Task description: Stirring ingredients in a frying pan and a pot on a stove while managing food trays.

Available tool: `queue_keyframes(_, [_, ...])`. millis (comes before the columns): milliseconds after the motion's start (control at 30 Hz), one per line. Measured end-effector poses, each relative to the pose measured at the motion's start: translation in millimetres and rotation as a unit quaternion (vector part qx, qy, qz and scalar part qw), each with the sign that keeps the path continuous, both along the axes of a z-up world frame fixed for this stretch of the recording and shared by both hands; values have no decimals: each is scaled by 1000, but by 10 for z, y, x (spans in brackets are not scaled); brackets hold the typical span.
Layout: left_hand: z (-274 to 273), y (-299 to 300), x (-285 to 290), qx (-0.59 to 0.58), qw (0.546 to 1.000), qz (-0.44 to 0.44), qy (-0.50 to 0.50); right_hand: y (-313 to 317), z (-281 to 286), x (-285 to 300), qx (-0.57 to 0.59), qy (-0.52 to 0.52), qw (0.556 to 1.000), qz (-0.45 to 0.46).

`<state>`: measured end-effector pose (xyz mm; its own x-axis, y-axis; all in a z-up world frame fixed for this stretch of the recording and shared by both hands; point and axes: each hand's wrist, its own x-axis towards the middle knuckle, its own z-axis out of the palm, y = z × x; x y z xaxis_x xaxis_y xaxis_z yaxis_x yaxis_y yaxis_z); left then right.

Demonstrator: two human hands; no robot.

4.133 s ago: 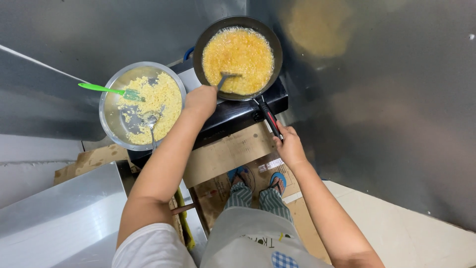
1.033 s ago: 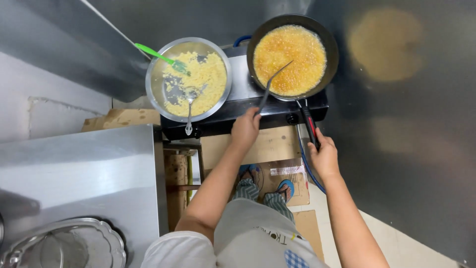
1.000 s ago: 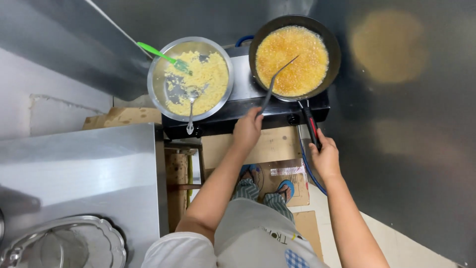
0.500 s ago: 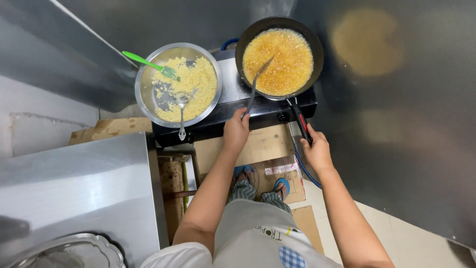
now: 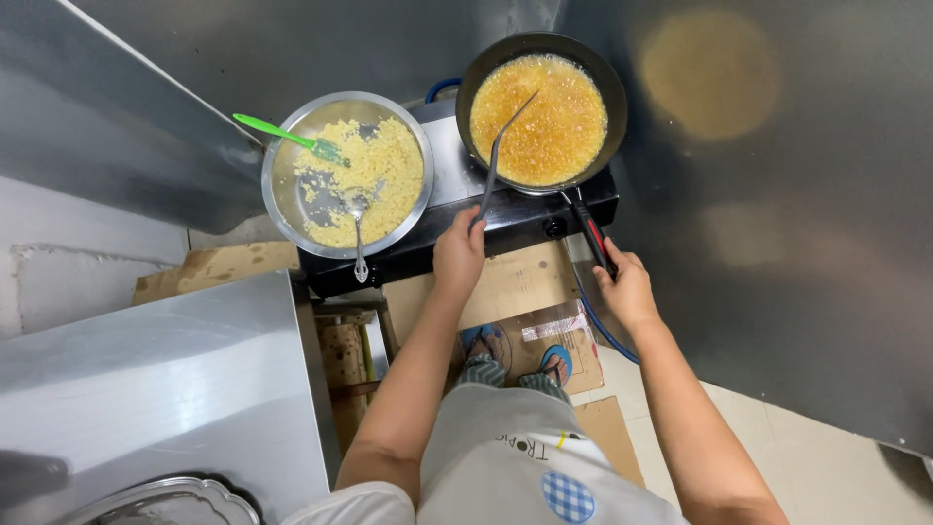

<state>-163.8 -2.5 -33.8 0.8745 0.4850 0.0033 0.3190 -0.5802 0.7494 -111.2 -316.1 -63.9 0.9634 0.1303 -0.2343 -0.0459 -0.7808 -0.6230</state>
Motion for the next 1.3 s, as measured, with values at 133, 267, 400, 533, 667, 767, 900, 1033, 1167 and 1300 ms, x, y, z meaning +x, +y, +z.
queue_keyframes(133, [-265,148,37,19,1000,-11,22,28,112,-63,-5,10,1000,-6])
queue_keyframes(267, [59,63,-1,-12,1000,-11,-20,-16,36,4,-9,-2,1000,2])
queue_keyframes(400, [-178,24,-7,7,1000,6,16,-36,26,-68,-15,2,1000,21])
queue_keyframes(533, [142,-155,-102,-23,999,35,-10,-23,196,-4,-9,14,999,39])
queue_keyframes(667, [-166,-169,-69,-6,998,54,26,-79,102,47,-5,13,998,63])
queue_keyframes(767, [127,-298,-163,-81,994,75,-13,-91,81,62,-9,17,997,78])
queue_keyframes(900, [90,-366,-140,-52,995,80,0,-116,69,78,-7,10,996,92])
queue_keyframes(1033, [-24,-406,-66,-40,996,82,25,-150,-2,117,-11,9,994,106])
queue_keyframes(1167, [-477,-487,73,-138,981,137,-5,-185,58,149,-17,16,991,130])
queue_keyframes(1300, [-663,-631,3,-479,846,204,-113,-199,134,173,-53,-5,983,178])
